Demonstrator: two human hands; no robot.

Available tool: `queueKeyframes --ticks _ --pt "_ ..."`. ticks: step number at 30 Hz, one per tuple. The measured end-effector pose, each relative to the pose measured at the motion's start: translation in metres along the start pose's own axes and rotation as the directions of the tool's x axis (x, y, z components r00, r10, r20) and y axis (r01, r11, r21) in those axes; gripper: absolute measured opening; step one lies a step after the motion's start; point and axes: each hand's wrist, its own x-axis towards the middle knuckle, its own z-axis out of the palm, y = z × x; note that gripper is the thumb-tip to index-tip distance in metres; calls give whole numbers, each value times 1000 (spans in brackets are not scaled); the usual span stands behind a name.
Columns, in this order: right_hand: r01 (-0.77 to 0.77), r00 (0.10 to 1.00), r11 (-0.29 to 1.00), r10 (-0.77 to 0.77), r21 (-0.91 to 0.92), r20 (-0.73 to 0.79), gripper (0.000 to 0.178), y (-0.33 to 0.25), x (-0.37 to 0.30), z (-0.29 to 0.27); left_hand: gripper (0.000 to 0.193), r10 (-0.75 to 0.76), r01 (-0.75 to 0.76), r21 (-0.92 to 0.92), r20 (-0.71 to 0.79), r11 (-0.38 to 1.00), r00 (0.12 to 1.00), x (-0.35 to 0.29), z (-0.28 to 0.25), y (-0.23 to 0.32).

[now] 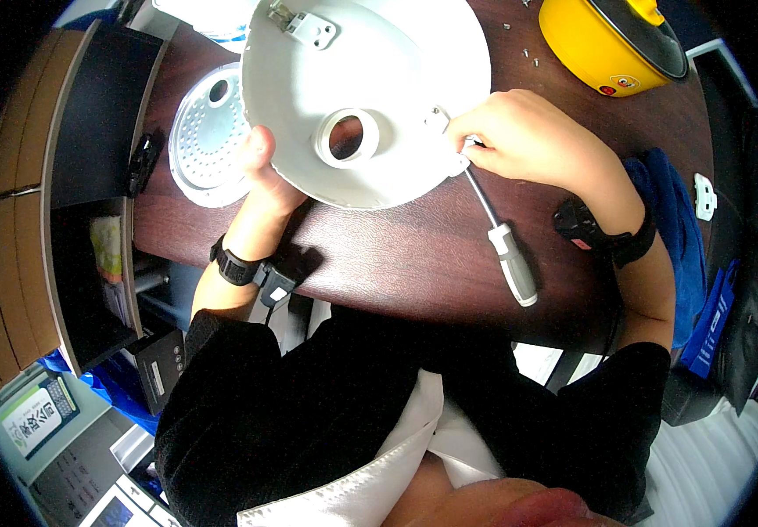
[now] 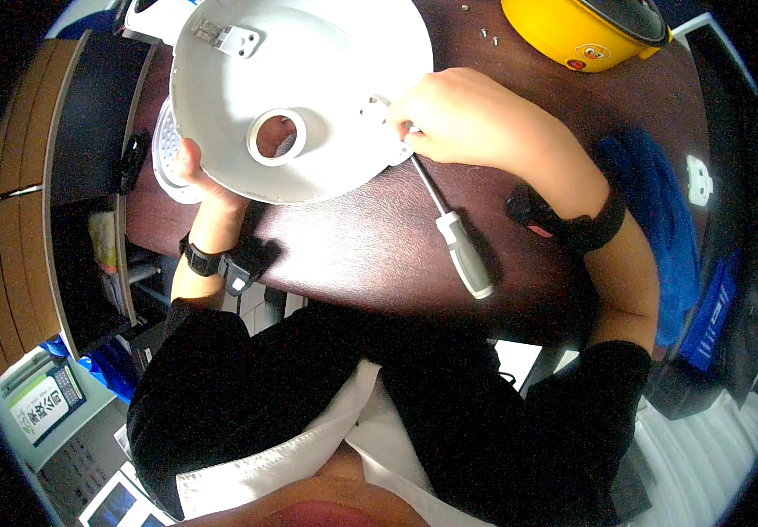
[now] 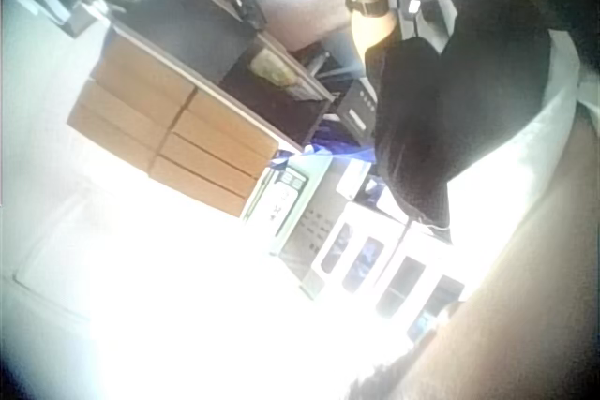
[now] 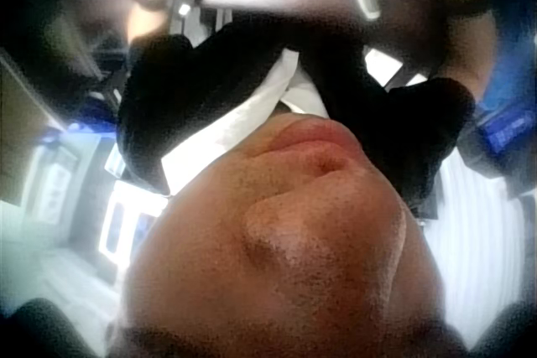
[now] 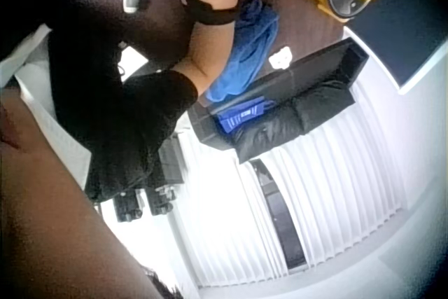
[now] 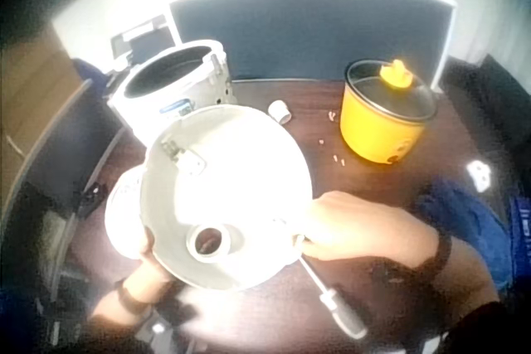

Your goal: The person wipes a white plastic handle and a white lid with a blue cloth, then attaches the handle to the lid. They insert and tighten several screws into the lid using a screwdriver.

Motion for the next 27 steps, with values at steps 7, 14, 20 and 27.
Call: queueKeyframes --ticks 7,14,20,27 --pt "67 995 997 -63 48 -83 12 9 4 6 100 -7 7 -8 9 1000 1000 -1 -3 2" --pt "-113 974 992 120 49 -192 23 3 10 7 99 -8 8 -47 -8 999 1000 -3 -4 1" --pt "-168 947 986 159 -8 -279 29 9 7 -5 99 46 -48 139 14 989 999 -18 -17 10" --pt "-350 927 773 367 529 76 45 18 17 -2 98 -39 -28 312 208 950 977 -48 -28 12"
